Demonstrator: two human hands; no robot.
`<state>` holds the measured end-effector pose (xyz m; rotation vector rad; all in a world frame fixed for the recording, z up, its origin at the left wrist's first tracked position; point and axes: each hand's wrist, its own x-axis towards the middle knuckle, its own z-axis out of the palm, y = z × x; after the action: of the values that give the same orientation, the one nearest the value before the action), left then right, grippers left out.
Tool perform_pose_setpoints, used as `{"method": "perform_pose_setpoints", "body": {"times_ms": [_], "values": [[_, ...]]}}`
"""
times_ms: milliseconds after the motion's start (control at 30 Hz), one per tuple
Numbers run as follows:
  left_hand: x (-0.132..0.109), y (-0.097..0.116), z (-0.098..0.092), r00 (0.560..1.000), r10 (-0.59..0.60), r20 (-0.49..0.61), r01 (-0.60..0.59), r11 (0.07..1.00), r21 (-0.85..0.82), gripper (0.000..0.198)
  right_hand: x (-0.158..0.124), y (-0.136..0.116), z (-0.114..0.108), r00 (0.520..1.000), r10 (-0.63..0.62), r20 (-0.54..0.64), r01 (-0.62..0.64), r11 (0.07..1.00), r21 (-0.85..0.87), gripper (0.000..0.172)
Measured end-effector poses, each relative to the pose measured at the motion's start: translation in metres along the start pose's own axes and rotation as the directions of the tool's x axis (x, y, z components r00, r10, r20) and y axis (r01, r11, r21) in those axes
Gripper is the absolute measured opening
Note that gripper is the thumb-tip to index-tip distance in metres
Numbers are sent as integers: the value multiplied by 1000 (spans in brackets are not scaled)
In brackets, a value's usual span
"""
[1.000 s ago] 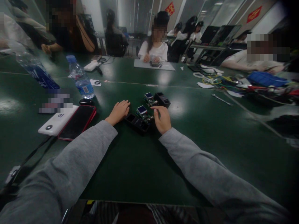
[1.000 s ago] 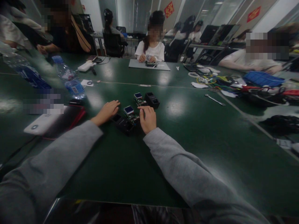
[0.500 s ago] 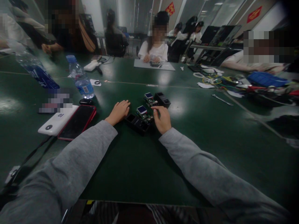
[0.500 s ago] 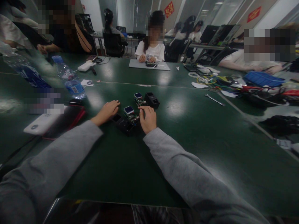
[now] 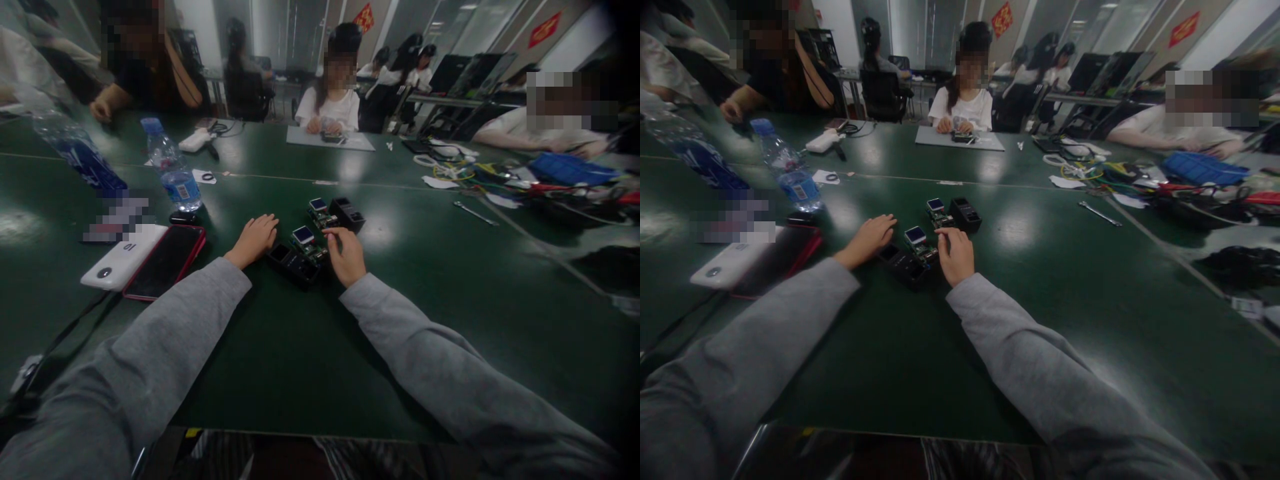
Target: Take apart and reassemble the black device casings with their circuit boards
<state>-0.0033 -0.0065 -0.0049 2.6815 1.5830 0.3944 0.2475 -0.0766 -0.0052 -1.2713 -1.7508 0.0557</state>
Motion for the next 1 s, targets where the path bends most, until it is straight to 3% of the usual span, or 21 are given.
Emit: {"method": "perform_pose_setpoints", "body": {"times_ms": [267, 700, 1000], "values": [[-1, 1, 0, 1000, -3, -3, 3, 1000, -1, 46, 0, -1, -1, 1000, -1, 21, 1, 1000, 13, 26], [1, -2, 2, 1000, -4, -6, 4, 1000, -5, 46, -1, -19, -6, 987, -123, 107, 124, 992, -1, 25], [2, -2, 3, 1000, -6, -2, 6, 1000, -4, 46, -1, -19, -6, 986, -122, 117, 124, 992, -4, 25]]}}
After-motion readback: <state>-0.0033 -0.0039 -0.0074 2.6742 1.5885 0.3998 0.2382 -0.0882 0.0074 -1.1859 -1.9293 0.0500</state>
